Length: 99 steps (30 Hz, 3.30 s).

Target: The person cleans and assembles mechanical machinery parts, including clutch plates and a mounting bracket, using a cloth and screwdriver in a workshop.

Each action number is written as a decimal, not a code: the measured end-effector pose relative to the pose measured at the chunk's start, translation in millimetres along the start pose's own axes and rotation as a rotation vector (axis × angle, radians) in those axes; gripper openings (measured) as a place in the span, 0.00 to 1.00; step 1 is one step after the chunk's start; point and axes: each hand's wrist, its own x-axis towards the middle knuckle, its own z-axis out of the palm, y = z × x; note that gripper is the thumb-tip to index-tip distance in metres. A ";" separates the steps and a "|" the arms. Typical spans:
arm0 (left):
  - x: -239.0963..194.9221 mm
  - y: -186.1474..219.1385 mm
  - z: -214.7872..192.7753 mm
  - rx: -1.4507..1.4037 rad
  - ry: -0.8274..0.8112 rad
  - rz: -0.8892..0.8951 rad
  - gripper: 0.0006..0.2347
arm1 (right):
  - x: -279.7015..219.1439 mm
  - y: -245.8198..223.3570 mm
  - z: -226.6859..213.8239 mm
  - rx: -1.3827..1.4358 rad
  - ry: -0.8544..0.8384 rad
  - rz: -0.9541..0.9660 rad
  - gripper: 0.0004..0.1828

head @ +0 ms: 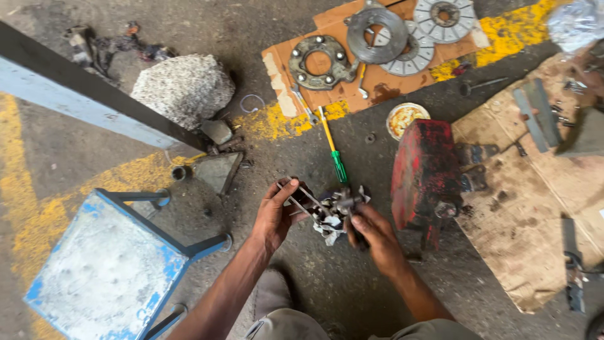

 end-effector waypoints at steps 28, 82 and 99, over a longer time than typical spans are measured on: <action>-25.0 -38.6 52.3 -0.302 -0.096 -0.173 0.17 | -41.4 -6.4 10.3 -0.631 0.475 -0.612 0.13; -10.2 -40.7 50.5 -0.252 -0.092 -0.011 0.17 | -39.0 -34.9 43.3 -0.717 0.051 -0.414 0.26; -29.1 -38.7 40.6 -0.158 -0.408 -0.098 0.21 | 4.4 -1.0 17.9 0.256 0.104 0.023 0.20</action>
